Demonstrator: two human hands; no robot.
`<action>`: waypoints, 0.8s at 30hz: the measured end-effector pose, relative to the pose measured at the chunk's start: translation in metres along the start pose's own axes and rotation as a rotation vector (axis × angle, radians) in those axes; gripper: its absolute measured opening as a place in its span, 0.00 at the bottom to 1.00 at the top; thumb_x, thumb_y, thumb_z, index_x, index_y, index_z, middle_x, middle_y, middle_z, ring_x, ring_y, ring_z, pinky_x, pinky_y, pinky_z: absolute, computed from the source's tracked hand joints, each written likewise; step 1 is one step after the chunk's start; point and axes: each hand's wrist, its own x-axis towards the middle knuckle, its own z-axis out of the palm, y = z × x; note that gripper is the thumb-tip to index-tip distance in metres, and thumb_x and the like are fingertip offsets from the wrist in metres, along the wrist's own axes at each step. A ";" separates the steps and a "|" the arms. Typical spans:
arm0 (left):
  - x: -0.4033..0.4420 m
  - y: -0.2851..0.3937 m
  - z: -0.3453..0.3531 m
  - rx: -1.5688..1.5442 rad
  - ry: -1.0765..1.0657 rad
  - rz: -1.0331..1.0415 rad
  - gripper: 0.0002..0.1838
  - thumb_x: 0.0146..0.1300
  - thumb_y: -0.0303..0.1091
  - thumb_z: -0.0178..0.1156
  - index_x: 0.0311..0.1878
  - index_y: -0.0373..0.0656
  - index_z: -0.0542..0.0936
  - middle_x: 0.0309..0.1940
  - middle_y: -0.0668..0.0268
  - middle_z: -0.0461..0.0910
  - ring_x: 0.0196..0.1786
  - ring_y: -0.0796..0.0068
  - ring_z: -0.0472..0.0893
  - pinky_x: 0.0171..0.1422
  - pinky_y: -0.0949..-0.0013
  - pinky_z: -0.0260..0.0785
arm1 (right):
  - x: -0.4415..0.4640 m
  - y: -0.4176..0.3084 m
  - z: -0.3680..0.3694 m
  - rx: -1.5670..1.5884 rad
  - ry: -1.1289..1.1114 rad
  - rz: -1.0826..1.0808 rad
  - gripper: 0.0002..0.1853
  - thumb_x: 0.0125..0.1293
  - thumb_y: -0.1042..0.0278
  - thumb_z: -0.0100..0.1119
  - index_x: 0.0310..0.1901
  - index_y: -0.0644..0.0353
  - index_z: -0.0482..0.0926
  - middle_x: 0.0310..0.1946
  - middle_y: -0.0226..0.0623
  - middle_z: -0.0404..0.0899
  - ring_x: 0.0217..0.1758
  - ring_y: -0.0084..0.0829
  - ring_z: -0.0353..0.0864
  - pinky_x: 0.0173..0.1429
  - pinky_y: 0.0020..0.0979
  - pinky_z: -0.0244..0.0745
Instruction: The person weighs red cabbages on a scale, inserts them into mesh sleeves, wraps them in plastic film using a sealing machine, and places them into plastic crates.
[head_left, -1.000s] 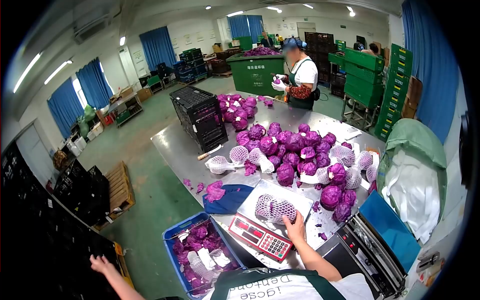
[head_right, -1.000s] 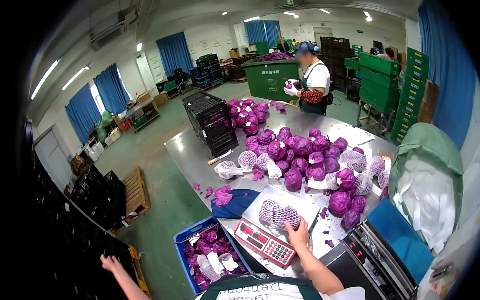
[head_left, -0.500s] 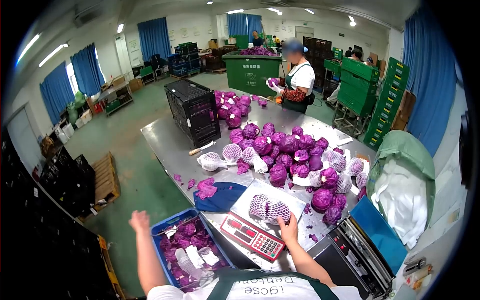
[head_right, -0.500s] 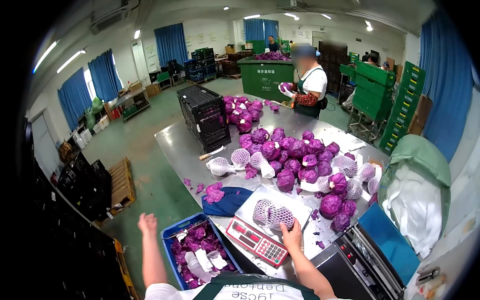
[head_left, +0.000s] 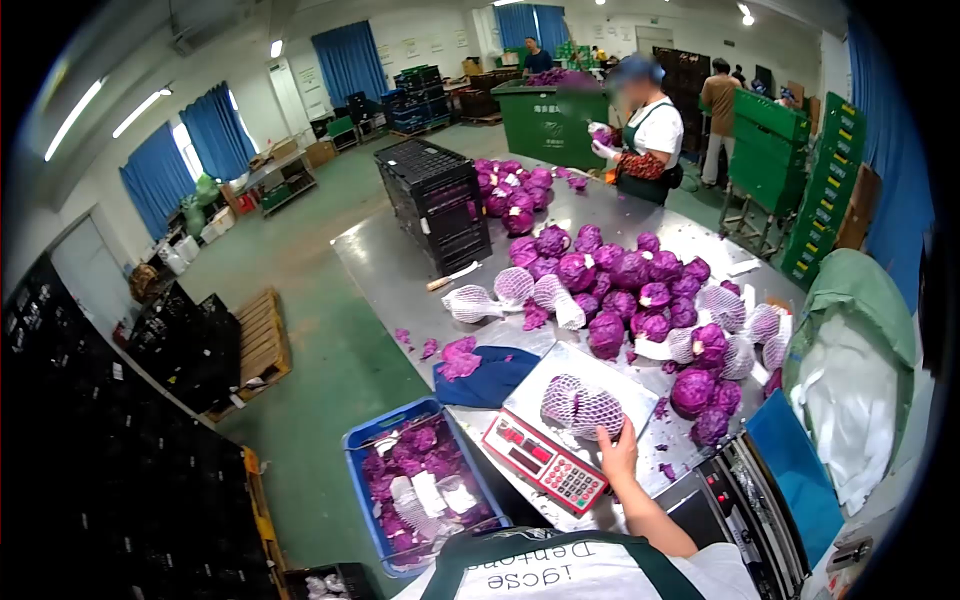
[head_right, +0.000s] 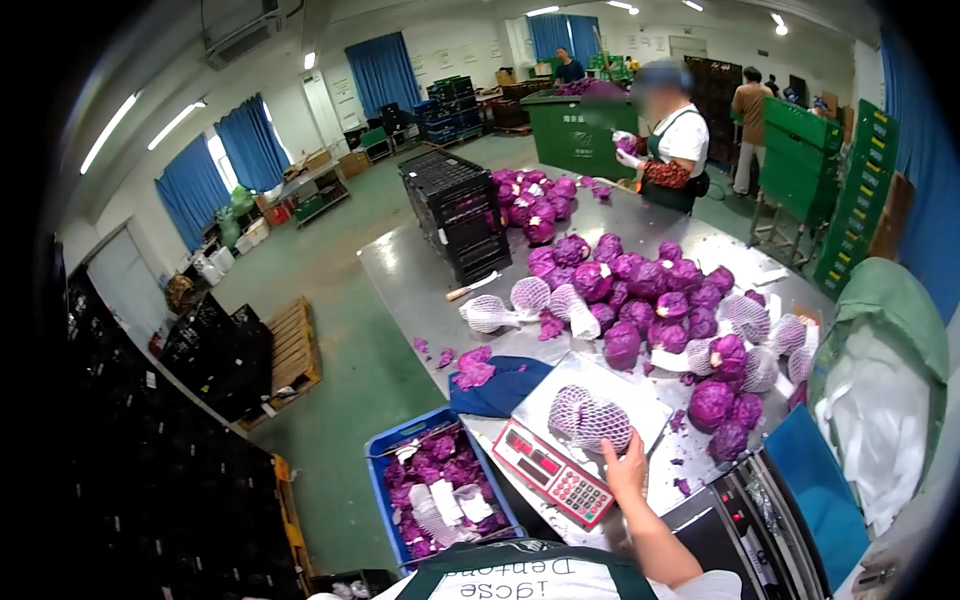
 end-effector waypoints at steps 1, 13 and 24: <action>-0.011 -0.014 -0.014 0.052 -0.015 -0.036 0.32 0.53 0.39 0.66 0.55 0.41 0.59 0.39 0.58 0.73 0.34 0.63 0.76 0.34 0.63 0.70 | 0.000 0.000 0.001 -0.010 0.002 0.009 0.38 0.59 0.45 0.61 0.61 0.69 0.64 0.55 0.57 0.71 0.57 0.54 0.71 0.60 0.42 0.67; -0.045 -0.058 -0.094 0.302 0.038 -0.282 0.25 0.49 0.42 0.69 0.47 0.41 0.72 0.31 0.65 0.75 0.24 0.69 0.74 0.25 0.70 0.67 | 0.000 -0.004 0.000 -0.048 0.001 -0.014 0.39 0.60 0.43 0.59 0.61 0.68 0.63 0.54 0.58 0.70 0.56 0.56 0.71 0.60 0.44 0.66; -0.080 -0.044 0.235 0.813 -0.685 0.897 0.25 0.58 0.37 0.62 0.58 0.37 0.72 0.34 0.58 0.83 0.35 0.68 0.83 0.45 0.66 0.73 | 0.000 0.000 0.004 -0.092 0.026 -0.059 0.36 0.62 0.43 0.56 0.61 0.67 0.64 0.53 0.57 0.72 0.55 0.55 0.72 0.58 0.43 0.68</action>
